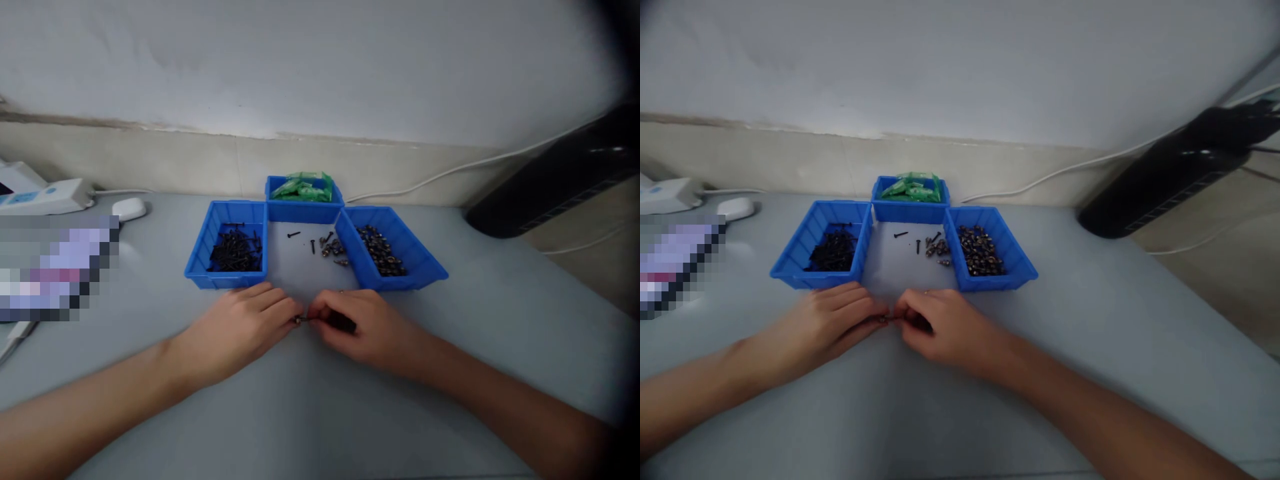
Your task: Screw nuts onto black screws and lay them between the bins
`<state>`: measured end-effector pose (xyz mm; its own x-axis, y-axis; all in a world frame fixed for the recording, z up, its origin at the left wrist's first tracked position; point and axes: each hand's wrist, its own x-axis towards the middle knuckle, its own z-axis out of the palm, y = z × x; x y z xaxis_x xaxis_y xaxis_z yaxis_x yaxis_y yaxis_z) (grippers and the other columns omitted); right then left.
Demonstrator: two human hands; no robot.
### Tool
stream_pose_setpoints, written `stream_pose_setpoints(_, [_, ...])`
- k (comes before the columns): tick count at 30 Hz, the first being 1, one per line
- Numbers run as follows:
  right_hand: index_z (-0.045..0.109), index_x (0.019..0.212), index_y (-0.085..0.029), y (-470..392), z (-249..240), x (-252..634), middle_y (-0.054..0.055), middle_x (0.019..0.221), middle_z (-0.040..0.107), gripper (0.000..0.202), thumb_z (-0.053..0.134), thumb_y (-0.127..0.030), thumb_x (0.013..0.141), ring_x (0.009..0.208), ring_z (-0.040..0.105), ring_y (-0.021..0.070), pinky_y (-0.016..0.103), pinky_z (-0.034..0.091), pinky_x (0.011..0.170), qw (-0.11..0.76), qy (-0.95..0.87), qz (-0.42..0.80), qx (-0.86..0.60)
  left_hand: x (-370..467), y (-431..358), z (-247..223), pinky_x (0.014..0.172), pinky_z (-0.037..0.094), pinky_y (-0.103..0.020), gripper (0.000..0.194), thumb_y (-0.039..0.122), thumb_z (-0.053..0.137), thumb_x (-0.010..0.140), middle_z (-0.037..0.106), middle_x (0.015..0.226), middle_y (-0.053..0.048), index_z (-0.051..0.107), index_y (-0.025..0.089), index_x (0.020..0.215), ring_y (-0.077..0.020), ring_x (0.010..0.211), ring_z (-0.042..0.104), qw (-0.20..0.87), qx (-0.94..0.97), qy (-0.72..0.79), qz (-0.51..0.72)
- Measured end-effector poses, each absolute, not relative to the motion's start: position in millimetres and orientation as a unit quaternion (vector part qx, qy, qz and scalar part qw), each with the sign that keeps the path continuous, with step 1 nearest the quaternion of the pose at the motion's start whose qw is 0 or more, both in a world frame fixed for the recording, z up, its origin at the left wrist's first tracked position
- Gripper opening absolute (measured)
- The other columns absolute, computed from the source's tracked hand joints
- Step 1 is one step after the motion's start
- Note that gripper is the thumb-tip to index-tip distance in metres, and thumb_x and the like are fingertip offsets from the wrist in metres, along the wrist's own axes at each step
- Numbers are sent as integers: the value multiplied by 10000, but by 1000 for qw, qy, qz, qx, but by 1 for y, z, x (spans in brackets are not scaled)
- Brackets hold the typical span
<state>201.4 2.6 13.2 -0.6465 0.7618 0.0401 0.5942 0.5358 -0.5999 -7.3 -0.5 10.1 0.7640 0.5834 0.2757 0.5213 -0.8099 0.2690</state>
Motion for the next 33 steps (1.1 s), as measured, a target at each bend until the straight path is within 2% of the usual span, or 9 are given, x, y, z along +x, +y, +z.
stream_pose_setpoints(9, [528,753,-180,2,14,202,-32,654,572,50,538,-154,795,590,527,97,209,355,558,154,-861,274,-400,-8,-1,7,596,417,-266,211,274,428,935,555,736,-20,582,147,865,-156,672,530,88,934,294,186])
stream_pose_setpoints(15, [529,763,-180,3,13,202,-21,672,577,48,520,-152,801,603,533,106,217,360,568,153,-870,262,-389,-7,-2,7,567,401,-256,215,248,426,931,544,715,-18,565,146,802,-146,640,513,86,933,293,192])
stream_pose_setpoints(21, [523,778,-181,3,14,201,-21,687,585,46,518,-141,799,613,540,108,216,367,572,148,-869,269,-389,-8,-2,7,571,406,-256,182,228,441,927,544,718,-17,563,143,821,-148,646,516,83,934,286,200])
stream_pose_setpoints(29, [527,789,-178,3,14,201,-13,700,597,39,519,-145,807,628,553,120,225,371,581,138,-874,257,-388,-9,0,5,592,419,-249,216,236,401,950,552,736,-21,576,140,868,-147,667,525,86,933,279,212])
stream_pose_setpoints(33, [542,796,-175,2,14,202,-4,723,605,63,505,-171,847,652,557,125,232,376,602,134,-879,248,-384,-8,-1,6,582,405,-251,279,275,380,958,552,716,-21,565,141,797,-147,651,523,81,931,289,208])
